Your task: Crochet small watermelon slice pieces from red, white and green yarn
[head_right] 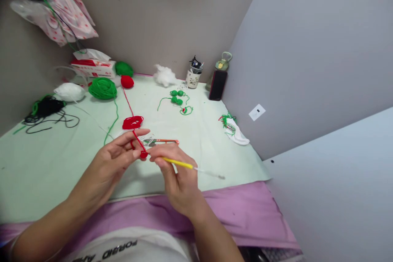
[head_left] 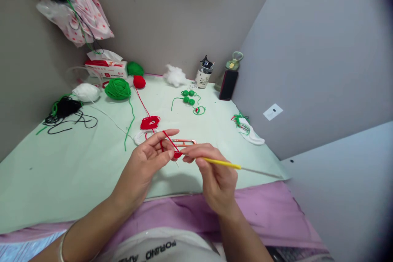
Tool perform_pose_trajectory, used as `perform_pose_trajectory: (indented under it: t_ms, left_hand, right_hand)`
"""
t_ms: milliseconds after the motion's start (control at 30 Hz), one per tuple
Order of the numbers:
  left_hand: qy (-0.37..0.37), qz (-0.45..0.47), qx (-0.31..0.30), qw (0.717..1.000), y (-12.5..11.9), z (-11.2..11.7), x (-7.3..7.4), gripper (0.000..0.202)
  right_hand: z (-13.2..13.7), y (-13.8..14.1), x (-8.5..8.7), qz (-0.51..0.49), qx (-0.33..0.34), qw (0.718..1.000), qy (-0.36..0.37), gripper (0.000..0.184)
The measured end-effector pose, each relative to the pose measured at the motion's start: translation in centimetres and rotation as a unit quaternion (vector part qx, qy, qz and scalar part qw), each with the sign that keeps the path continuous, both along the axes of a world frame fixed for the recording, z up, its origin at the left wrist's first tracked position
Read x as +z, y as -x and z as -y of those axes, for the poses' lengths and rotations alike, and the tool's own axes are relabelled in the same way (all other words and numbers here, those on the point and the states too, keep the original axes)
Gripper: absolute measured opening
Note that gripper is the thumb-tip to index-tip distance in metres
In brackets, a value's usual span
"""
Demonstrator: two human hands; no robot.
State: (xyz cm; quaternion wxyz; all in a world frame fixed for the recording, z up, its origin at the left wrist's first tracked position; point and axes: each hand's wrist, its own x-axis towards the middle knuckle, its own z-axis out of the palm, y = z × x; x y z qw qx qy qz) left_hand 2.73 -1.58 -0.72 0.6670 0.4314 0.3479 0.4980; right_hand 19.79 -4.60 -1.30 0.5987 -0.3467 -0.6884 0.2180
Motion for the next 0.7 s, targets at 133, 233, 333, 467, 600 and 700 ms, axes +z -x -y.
perform_pose_trajectory:
  t_ms: [133, 233, 333, 467, 600, 700]
  left_hand:
    - [-0.038, -0.036, 0.036, 0.998, -0.3, 0.1, -0.4, 0.032]
    - [-0.038, -0.034, 0.039, 0.998, -0.5, 0.1, -0.5, 0.037]
    - [-0.03, -0.03, 0.029, 0.999, -0.6, 0.2, -0.3, 0.04]
    - [-0.009, -0.003, 0.028, 1.0, -0.9, 0.5, -0.2, 0.042]
    - [0.096, 0.086, -0.029, 0.991, -1.3, 0.6, -0.1, 0.043]
    - [0.148, 0.125, -0.057, 0.979, -1.1, 0.3, 0.2, 0.04]
  right_hand:
    - [0.3, 0.1, 0.0, 0.14, -0.065, 0.981, -0.119, 0.025]
    - [0.4, 0.4, -0.4, 0.172, -0.116, 0.963, -0.17, 0.025]
    - [0.5, 0.7, -0.7, 0.183, -0.131, 0.957, -0.18, 0.028]
    - [0.3, 0.9, -1.3, 0.223, -0.193, 0.932, -0.211, 0.028]
    - [-0.1, 1.0, -2.1, 0.246, -0.216, 0.913, -0.244, 0.031]
    - [-0.2, 0.9, -2.2, 0.147, -0.163, 0.956, -0.192, 0.036]
